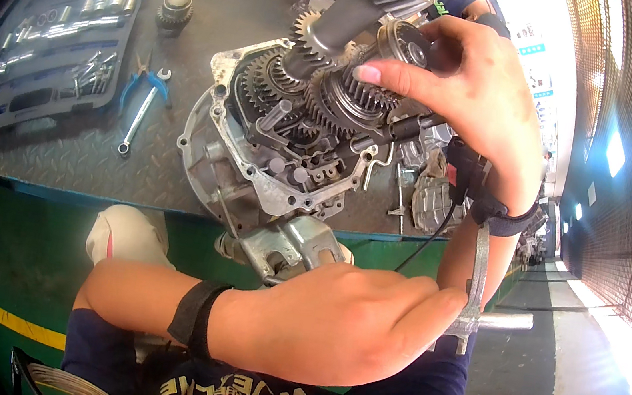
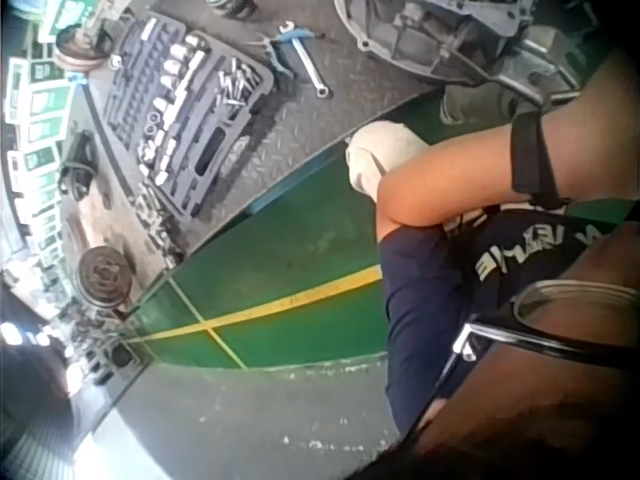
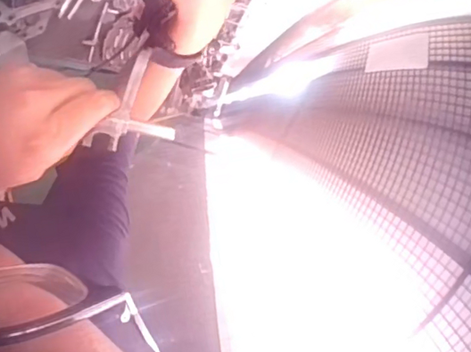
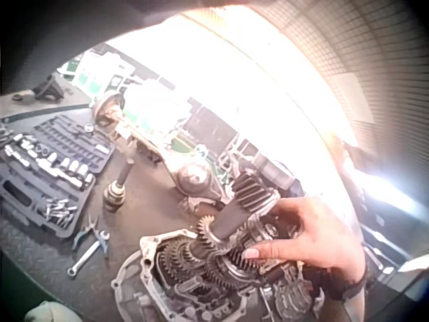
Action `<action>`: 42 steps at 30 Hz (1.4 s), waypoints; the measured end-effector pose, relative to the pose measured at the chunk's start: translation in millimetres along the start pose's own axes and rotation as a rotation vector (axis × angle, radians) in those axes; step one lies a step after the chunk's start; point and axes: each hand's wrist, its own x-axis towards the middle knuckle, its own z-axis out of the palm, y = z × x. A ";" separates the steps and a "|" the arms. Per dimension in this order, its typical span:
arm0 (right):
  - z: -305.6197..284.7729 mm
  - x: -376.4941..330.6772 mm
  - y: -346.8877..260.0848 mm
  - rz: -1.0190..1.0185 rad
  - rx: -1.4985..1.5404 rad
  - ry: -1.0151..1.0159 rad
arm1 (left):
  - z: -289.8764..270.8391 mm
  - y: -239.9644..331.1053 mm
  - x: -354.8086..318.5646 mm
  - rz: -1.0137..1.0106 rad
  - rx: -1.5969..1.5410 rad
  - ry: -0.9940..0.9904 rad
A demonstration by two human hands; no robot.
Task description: The person assembles internal transmission components by hand, placing gears, synchronizer rings, and shafts into the housing and onto the gear clusters.
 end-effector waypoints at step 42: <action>-2.0 -18.1 27.7 -0.008 0.475 -0.152 | 7.8 -7.3 0.1 -0.013 0.036 -0.044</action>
